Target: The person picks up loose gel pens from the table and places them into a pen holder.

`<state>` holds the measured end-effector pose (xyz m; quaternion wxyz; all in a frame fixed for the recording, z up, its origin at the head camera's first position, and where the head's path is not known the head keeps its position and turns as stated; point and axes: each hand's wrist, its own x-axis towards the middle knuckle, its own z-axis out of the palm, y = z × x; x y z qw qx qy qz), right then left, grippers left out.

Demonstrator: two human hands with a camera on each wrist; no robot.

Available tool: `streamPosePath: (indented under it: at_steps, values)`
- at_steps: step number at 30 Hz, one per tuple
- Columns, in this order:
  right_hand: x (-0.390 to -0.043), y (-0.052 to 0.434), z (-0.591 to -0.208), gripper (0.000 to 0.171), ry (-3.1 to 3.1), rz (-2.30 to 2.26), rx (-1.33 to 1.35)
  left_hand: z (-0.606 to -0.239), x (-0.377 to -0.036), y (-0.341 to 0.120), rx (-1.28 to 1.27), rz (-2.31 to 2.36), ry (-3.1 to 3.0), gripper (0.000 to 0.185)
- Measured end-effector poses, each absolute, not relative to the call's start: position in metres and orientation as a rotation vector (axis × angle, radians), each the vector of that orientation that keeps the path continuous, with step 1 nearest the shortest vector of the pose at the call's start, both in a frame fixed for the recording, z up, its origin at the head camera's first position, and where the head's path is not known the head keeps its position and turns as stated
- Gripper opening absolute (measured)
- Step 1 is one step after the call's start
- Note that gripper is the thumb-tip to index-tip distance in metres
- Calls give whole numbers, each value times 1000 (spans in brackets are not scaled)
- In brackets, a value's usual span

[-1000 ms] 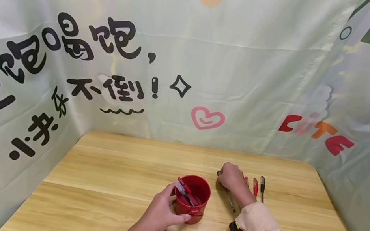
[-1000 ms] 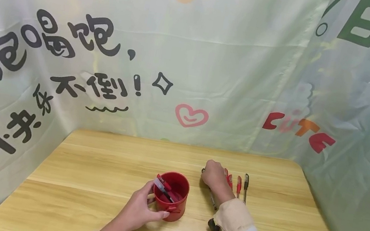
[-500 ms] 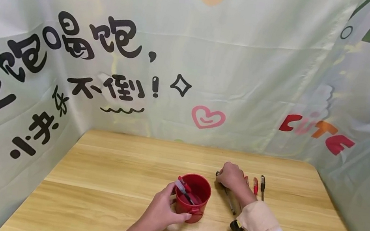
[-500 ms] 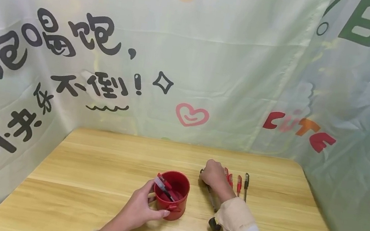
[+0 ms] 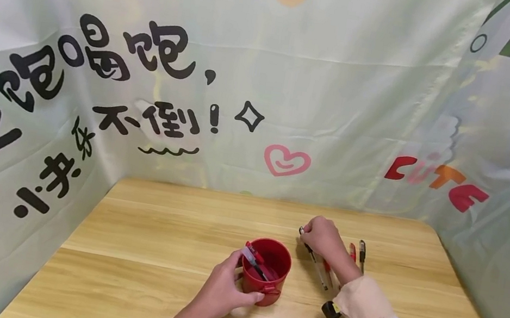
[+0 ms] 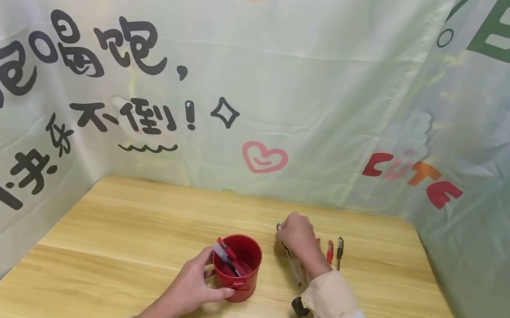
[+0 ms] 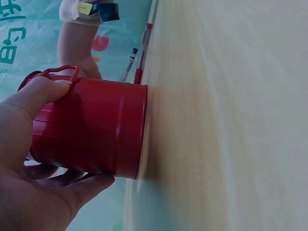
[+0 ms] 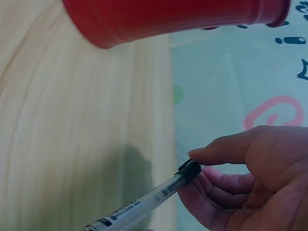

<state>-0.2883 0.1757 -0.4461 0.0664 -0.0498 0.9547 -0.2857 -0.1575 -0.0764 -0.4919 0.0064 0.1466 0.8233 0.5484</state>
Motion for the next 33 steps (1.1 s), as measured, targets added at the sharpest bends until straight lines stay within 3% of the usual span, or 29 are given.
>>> streamPosePath:
  at_steps: [6, 16, 33]
  values:
    - [-282, 174, -432, 9, 2939, -916, -195, -492, -158, -76, 472, 1719, 2576, 90]
    - [-269, 165, -402, 18, 2992, -1025, -327, -492, -158, -76, 456, 1718, 2579, 91]
    - [-241, 150, -356, 14, 3109, -1164, -428, -492, -157, -76, 480, 1713, 2592, 89]
